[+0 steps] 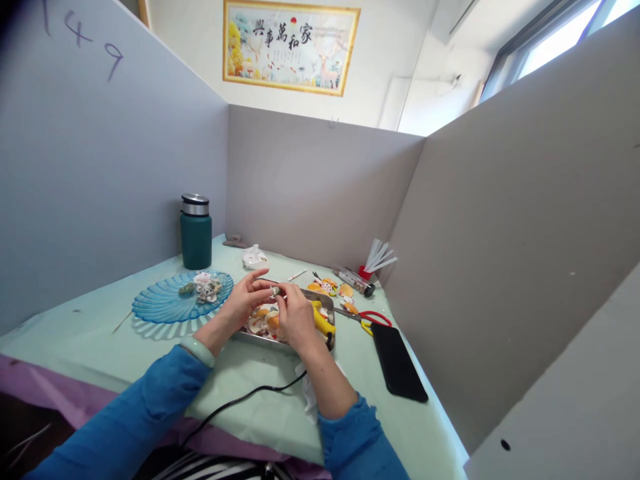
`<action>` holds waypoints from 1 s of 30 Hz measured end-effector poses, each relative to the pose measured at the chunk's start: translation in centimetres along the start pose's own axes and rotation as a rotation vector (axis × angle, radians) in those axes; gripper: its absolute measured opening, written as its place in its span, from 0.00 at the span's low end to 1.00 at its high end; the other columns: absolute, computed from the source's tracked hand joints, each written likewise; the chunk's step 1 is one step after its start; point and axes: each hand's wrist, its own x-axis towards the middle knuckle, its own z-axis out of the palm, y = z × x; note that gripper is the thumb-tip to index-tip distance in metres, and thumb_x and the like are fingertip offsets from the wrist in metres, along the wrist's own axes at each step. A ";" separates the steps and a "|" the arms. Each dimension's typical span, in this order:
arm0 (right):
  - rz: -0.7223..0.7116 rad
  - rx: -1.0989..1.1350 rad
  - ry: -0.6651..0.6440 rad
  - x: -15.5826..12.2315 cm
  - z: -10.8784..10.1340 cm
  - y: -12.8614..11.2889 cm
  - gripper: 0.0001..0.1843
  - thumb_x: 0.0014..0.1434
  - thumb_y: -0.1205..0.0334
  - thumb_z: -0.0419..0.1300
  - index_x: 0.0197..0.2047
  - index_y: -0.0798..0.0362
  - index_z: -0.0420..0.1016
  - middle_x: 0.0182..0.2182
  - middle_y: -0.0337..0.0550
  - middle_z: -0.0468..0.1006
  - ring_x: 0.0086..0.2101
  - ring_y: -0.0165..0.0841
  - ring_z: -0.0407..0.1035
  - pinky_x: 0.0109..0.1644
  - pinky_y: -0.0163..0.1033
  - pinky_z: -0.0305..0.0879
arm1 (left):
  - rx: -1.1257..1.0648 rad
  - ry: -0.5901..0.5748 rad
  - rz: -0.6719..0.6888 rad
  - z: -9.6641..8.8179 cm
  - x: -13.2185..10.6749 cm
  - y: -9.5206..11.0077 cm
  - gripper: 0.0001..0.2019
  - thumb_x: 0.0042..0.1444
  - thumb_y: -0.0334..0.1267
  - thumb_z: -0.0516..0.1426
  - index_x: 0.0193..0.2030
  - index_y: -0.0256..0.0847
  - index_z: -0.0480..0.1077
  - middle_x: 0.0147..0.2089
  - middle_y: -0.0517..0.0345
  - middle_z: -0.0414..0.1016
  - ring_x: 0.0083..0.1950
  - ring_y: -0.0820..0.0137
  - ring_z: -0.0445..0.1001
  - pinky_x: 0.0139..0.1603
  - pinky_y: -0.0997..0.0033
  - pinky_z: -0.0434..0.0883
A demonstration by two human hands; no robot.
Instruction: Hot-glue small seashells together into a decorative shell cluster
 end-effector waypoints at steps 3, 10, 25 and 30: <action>-0.008 0.012 0.001 0.0 0.0 0.0 0.13 0.60 0.67 0.51 0.46 0.50 0.71 0.41 0.47 0.74 0.41 0.38 0.68 0.45 0.41 0.63 | -0.004 0.000 0.002 -0.1 0.1 0.0 0.34 0.39 0.32 0.67 0.54 0.37 0.60 0.37 0.53 0.77 0.36 0.67 0.76 0.41 0.63 0.71; -0.004 0.018 -0.044 -0.2 0.0 -0.2 0.16 0.58 0.66 0.55 0.51 0.50 0.68 0.42 0.46 0.72 0.36 0.35 0.68 0.42 0.40 0.64 | -0.006 0.044 0.023 0.0 0.0 0.1 0.34 0.38 0.31 0.67 0.54 0.36 0.60 0.36 0.55 0.76 0.35 0.69 0.75 0.39 0.68 0.71; 0.018 0.040 0.024 -0.1 0.0 -0.3 0.12 0.61 0.65 0.53 0.48 0.51 0.69 0.40 0.44 0.72 0.33 0.32 0.67 0.39 0.38 0.64 | -0.078 -0.036 -0.016 0.1 -0.1 0.4 0.29 0.41 0.31 0.66 0.52 0.36 0.64 0.40 0.52 0.75 0.38 0.69 0.75 0.40 0.69 0.72; 0.016 0.038 0.025 -0.1 0.0 -0.2 0.12 0.61 0.65 0.53 0.48 0.51 0.68 0.41 0.45 0.72 0.35 0.33 0.67 0.40 0.38 0.64 | -0.100 -0.022 -0.023 0.1 0.0 0.2 0.29 0.41 0.32 0.66 0.51 0.36 0.64 0.38 0.54 0.75 0.38 0.70 0.76 0.39 0.70 0.72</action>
